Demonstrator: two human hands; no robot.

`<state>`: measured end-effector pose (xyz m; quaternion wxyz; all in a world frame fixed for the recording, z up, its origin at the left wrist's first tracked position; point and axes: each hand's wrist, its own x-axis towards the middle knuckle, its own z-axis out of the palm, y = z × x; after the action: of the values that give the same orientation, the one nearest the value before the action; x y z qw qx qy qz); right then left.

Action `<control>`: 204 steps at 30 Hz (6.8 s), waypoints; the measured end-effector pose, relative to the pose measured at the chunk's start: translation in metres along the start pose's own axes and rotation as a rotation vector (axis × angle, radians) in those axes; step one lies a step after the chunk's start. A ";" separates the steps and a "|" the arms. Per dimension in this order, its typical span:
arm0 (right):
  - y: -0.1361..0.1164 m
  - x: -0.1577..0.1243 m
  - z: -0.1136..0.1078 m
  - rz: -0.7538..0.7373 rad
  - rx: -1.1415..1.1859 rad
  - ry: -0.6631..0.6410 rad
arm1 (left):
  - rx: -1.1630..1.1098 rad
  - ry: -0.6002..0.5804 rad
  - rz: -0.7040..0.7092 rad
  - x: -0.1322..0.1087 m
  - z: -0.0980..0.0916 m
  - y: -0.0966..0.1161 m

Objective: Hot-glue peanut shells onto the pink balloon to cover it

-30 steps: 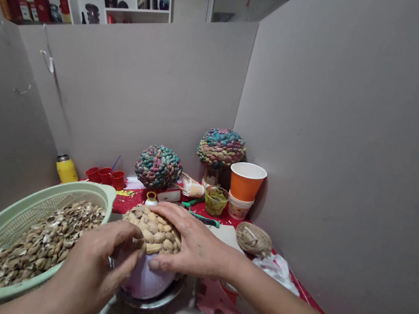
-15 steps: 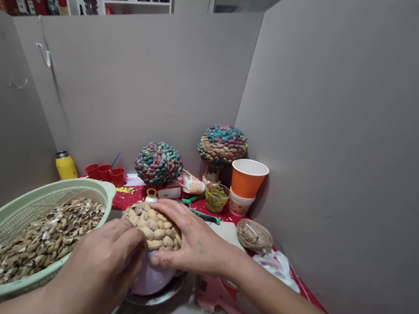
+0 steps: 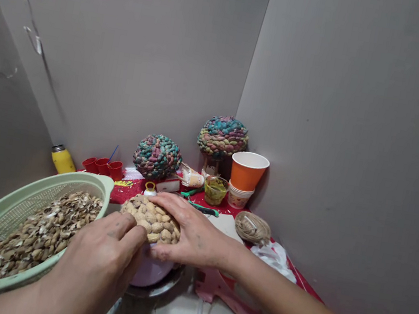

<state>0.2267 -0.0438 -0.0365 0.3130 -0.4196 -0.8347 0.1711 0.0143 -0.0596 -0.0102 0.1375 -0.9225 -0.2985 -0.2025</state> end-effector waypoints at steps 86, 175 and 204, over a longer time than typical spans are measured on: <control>-0.002 -0.013 0.006 0.027 -0.012 0.107 | -0.864 0.163 -0.559 0.004 0.054 -0.022; -0.036 -0.034 0.017 -0.423 -0.486 0.402 | -1.259 0.334 -0.698 -0.013 0.066 -0.018; 0.004 -0.128 0.030 0.624 -0.421 -0.096 | -1.248 0.405 -0.673 -0.015 0.072 -0.023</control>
<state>0.2670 -0.1456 -0.1095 0.1135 -0.7002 -0.6974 0.1024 0.0101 -0.0221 -0.0776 -0.4302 -0.6321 -0.3634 -0.5323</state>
